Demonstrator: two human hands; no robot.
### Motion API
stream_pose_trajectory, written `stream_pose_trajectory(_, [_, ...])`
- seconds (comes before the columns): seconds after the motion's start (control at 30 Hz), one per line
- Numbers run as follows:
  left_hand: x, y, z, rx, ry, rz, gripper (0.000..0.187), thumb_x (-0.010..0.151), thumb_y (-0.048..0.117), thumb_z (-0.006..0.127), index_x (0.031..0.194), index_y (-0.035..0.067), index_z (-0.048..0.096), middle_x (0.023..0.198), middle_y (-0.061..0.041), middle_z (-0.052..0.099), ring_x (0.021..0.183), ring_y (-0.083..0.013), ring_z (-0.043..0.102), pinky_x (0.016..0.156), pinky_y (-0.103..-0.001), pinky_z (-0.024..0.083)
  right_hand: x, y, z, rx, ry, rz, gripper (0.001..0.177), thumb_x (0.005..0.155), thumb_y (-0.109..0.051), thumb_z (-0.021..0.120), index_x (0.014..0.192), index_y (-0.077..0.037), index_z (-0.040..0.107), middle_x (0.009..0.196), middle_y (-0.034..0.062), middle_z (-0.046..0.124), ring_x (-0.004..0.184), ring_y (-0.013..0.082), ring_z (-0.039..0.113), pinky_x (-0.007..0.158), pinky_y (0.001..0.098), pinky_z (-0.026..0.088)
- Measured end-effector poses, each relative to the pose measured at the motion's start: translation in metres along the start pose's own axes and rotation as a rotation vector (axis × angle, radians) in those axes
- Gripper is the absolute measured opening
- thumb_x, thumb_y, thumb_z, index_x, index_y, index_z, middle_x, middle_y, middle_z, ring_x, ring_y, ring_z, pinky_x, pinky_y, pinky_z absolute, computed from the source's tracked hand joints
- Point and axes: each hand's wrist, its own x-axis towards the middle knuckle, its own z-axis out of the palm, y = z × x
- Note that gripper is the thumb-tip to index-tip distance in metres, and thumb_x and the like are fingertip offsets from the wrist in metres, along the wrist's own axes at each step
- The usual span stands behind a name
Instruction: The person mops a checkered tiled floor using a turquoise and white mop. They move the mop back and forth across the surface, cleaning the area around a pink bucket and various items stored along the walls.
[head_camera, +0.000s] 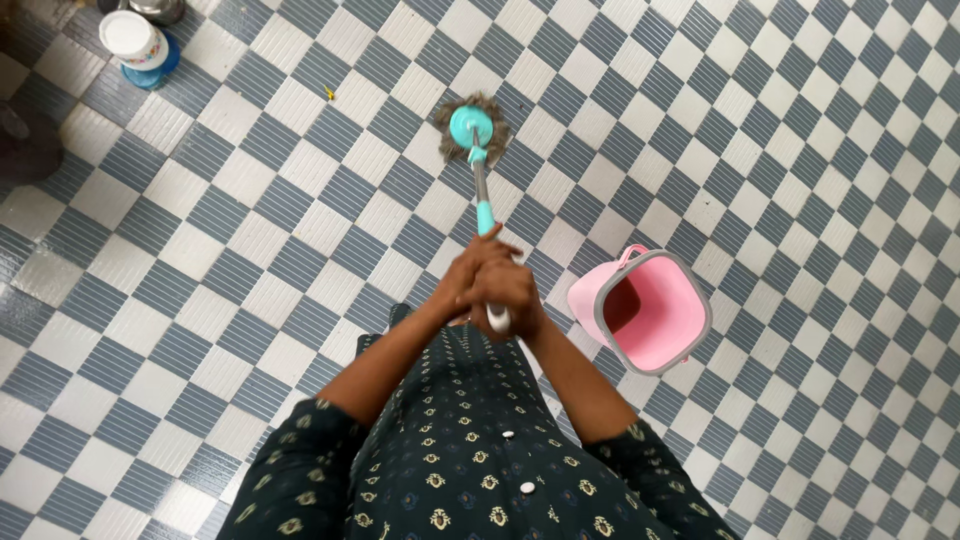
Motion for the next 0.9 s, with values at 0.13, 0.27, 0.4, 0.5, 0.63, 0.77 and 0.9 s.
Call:
stream_pose_trajectory(0.13, [0.034,-0.025,-0.020,0.347,-0.116,-0.168,0.017,0.094,0.016,0.064,0.108,0.021,0.072,0.151,0.000,0.056,0.151,-0.0297,0.035,0.121,-0.066,0.011,-0.019,0.047,0.008,-0.105,-0.115,0.193,0.011,0.075,0.001,0.067,0.080,-0.008,0.070,0.081,0.0093,0.071,0.083,0.0277,0.069,0.082,0.0372,0.055])
stream_pose_trajectory(0.27, [0.039,-0.020,-0.010,0.466,-0.201,-0.146,0.026,0.086,0.019,0.066,0.112,0.025,0.070,0.155,0.002,0.047,0.146,-0.0359,0.034,0.118,-0.068,0.018,-0.045,0.050,0.008,-0.091,-0.135,0.258,0.009,0.076,0.001,0.066,0.081,-0.007,0.067,0.087,0.0092,0.070,0.088,0.0268,0.069,0.086,0.0388,0.055])
stream_pose_trajectory(0.4, [0.007,0.020,0.016,0.424,-0.121,-0.066,0.030,0.082,0.019,0.067,0.112,0.023,0.068,0.149,0.001,0.054,0.140,-0.0360,0.045,0.108,-0.055,0.045,-0.050,0.006,-0.021,-0.053,-0.183,0.261,0.011,0.072,0.000,0.068,0.078,-0.009,0.068,0.084,0.0084,0.070,0.087,0.0274,0.068,0.084,0.0389,0.055])
stream_pose_trajectory(0.5, [-0.023,0.065,0.020,0.321,-0.195,-0.159,0.027,0.088,0.017,0.064,0.115,0.020,0.066,0.144,0.000,0.059,0.111,-0.0281,0.070,0.086,-0.042,0.061,-0.045,-0.048,-0.046,0.007,-0.194,0.271,0.014,0.066,0.000,0.069,0.077,-0.009,0.069,0.079,0.0081,0.068,0.080,0.0271,0.068,0.084,0.0381,0.055])
stream_pose_trajectory(0.63, [-0.039,0.093,0.031,0.230,-0.147,-0.028,0.023,0.090,0.017,0.065,0.113,0.018,0.068,0.137,-0.001,0.063,0.104,-0.0312,0.073,0.086,-0.043,0.061,-0.048,-0.079,-0.061,0.083,-0.178,0.257,0.018,0.061,0.001,0.069,0.077,-0.008,0.070,0.072,0.0069,0.066,0.070,0.0249,0.067,0.078,0.0362,0.054])
stream_pose_trajectory(0.77, [-0.016,0.064,0.056,0.217,-0.305,-0.188,0.030,0.091,0.011,0.062,0.120,0.020,0.065,0.143,0.000,0.058,0.099,-0.0289,0.074,0.086,-0.040,0.064,-0.072,-0.042,-0.055,0.052,-0.031,0.178,0.018,0.061,0.001,0.068,0.077,-0.009,0.070,0.070,0.0071,0.065,0.069,0.0230,0.067,0.073,0.0347,0.055])
stream_pose_trajectory(0.9, [0.035,-0.006,0.062,0.321,-0.273,-0.102,0.036,0.084,0.009,0.069,0.118,0.020,0.067,0.147,0.000,0.054,0.116,-0.0332,0.067,0.092,-0.045,0.061,-0.087,0.020,-0.056,-0.057,-0.124,0.325,0.014,0.071,0.001,0.070,0.080,-0.010,0.070,0.083,0.0079,0.067,0.083,0.0246,0.068,0.080,0.0365,0.056])
